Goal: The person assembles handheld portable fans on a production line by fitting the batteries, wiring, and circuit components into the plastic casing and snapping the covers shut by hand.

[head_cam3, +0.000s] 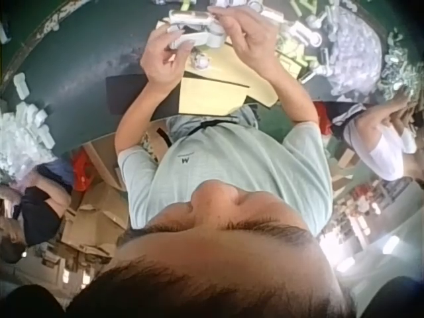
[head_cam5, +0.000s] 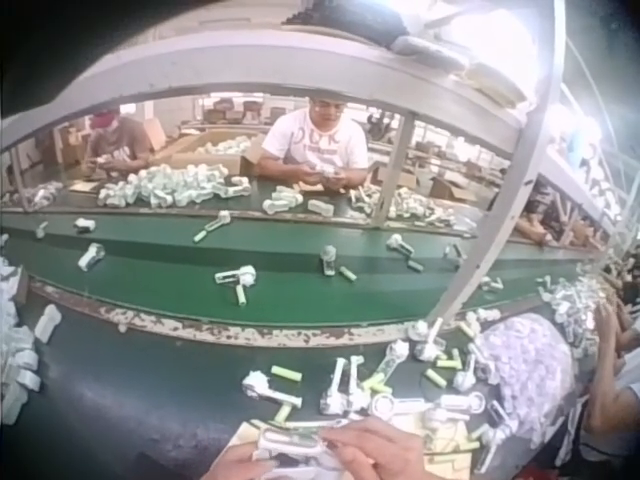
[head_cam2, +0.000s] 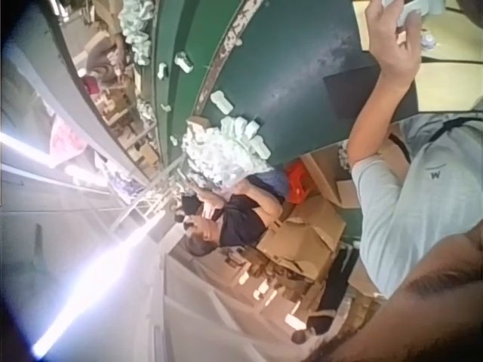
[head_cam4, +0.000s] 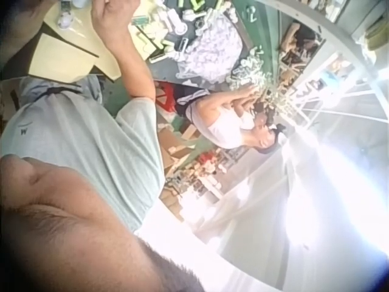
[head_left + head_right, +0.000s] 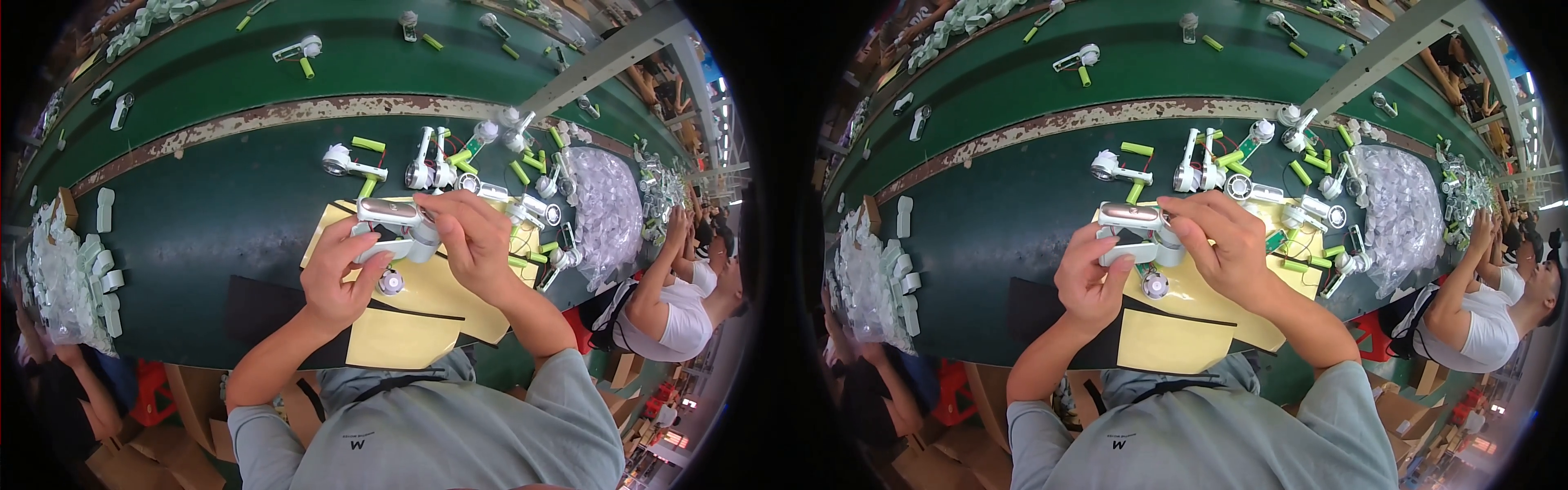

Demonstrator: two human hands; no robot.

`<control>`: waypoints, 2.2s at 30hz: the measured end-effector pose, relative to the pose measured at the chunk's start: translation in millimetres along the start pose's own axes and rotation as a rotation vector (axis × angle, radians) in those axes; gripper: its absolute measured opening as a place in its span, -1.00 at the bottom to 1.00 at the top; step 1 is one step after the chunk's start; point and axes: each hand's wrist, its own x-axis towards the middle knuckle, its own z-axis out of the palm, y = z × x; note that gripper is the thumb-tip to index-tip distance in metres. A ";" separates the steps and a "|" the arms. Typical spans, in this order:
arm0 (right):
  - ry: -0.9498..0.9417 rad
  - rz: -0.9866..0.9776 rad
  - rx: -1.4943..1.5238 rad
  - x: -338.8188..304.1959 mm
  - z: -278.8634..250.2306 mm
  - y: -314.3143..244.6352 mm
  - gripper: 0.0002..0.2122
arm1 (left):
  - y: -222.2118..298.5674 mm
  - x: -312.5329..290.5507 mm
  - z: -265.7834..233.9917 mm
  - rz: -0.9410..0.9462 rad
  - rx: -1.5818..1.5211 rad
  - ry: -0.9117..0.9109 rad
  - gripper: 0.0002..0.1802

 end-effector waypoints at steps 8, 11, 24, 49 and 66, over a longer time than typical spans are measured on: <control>0.005 -0.195 0.014 -3.2 0.6 8.9 -0.67 | 5.7 9.9 -5.9 0.134 0.169 -0.090 -0.60; -0.024 -0.196 0.069 -1.5 2.8 9.6 -0.65 | -0.4 2.1 7.7 0.013 -0.406 0.121 -0.54; -0.055 -0.189 0.083 -2.9 1.3 15.4 -0.63 | 11.1 9.9 -3.9 -0.191 -0.242 -0.059 -0.46; -0.018 0.003 0.090 12.4 13.1 -5.4 -0.81 | 1.0 12.1 -8.7 -0.200 -0.163 -0.263 -0.31; 0.144 -0.019 0.201 11.6 21.5 3.5 -0.80 | 11.4 12.0 -7.2 -0.312 -0.136 -0.418 -0.33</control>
